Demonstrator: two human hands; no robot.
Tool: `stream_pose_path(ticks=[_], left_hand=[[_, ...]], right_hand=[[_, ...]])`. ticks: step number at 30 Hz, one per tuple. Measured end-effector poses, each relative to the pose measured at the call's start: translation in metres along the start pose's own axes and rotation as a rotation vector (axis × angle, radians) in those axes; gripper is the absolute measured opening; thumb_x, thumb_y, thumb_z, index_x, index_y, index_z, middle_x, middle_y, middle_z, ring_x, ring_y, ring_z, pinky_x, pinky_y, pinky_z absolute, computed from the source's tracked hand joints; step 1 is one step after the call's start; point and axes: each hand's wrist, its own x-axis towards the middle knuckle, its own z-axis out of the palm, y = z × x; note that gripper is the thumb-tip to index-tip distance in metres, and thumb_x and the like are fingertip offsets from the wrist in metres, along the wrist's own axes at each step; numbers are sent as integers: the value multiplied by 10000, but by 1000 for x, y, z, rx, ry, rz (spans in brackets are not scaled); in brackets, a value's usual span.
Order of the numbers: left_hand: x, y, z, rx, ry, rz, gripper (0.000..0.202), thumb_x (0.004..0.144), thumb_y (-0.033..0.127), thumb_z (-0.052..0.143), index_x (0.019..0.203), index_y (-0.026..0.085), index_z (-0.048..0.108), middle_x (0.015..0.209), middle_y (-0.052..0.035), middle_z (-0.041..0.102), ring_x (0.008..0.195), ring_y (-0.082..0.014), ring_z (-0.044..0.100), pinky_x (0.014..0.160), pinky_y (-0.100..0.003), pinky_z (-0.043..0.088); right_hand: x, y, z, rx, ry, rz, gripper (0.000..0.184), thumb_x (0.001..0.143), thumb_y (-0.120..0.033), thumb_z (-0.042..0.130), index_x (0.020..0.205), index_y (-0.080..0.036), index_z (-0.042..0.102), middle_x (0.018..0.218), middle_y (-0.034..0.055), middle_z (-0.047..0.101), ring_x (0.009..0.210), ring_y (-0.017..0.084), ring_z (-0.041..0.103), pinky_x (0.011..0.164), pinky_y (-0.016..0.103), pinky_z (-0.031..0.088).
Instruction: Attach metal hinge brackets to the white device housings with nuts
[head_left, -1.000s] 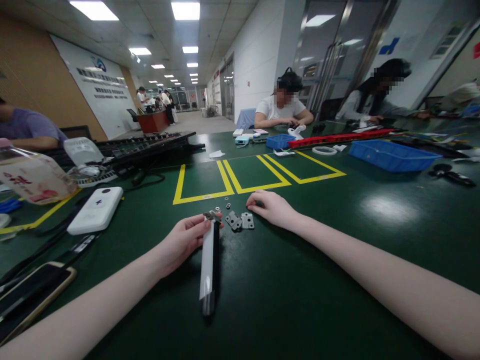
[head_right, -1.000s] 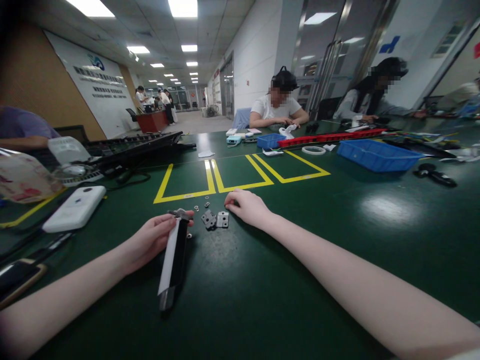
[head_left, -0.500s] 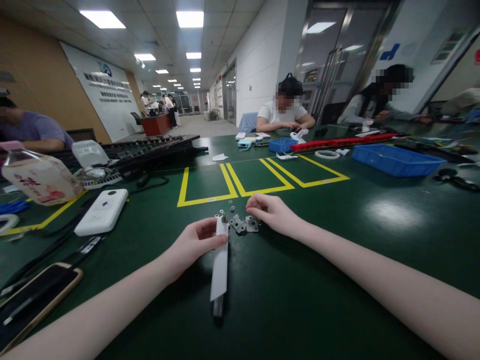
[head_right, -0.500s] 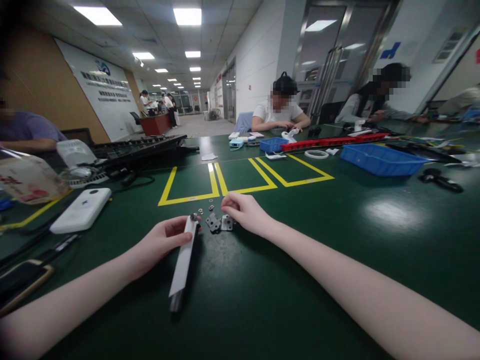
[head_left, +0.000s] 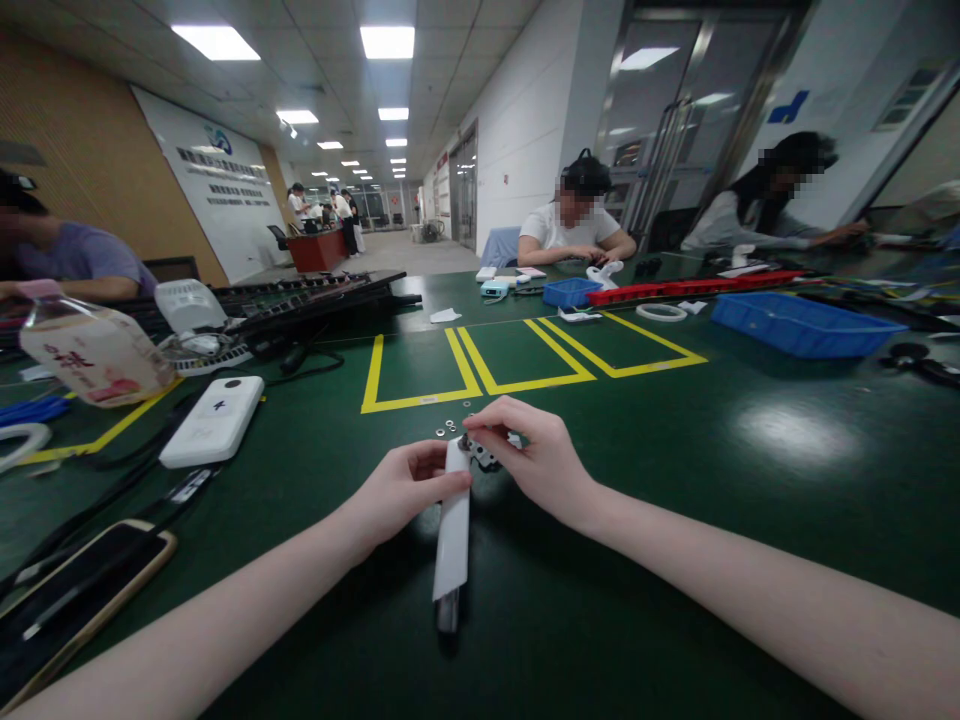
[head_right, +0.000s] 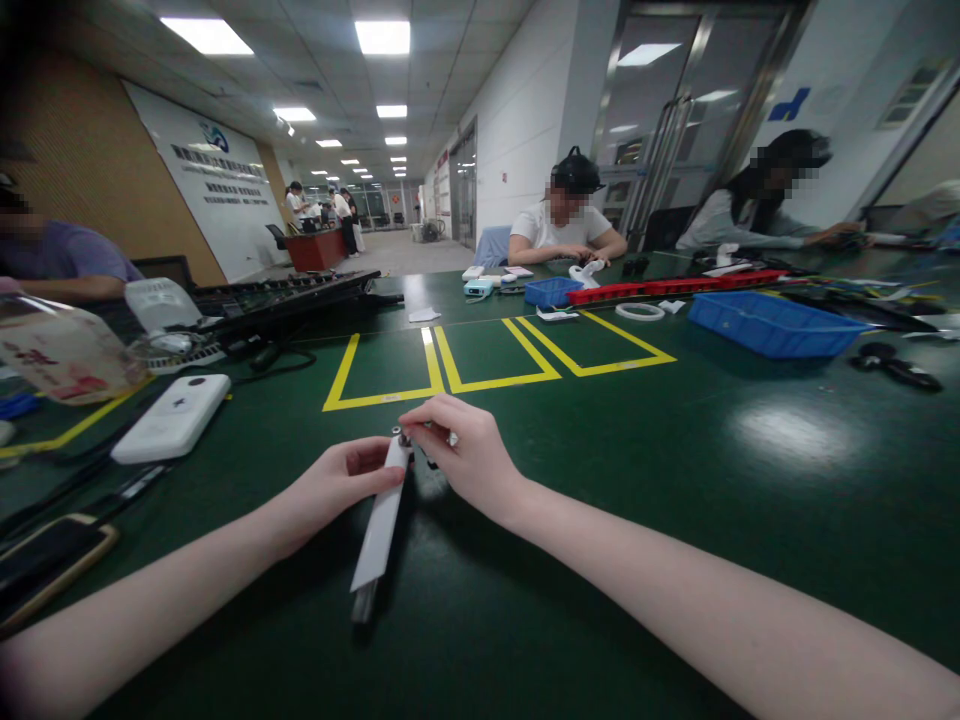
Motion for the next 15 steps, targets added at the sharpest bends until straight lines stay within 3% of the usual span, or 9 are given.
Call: stream_pose_path(ticks=[10, 15], left_hand=[[1, -8, -2, -9, -43, 79, 299, 745, 254, 719, 1020, 160, 651, 972, -47, 692, 911, -196, 640, 843, -318, 479], [1, -8, -3, 0, -56, 85, 277, 758, 261, 711, 1009, 161, 653, 970, -46, 685, 907, -189, 639, 836, -310, 487]], right_hand=[[-4, -3, 6, 18, 89, -85, 124, 850, -123, 583, 915, -179, 674, 865, 34, 652, 810, 122, 620, 714, 271, 533], [-7, -3, 7, 5, 49, -121, 151, 867, -108, 549, 925, -173, 672, 932, 53, 649, 878, 127, 624, 756, 272, 548]])
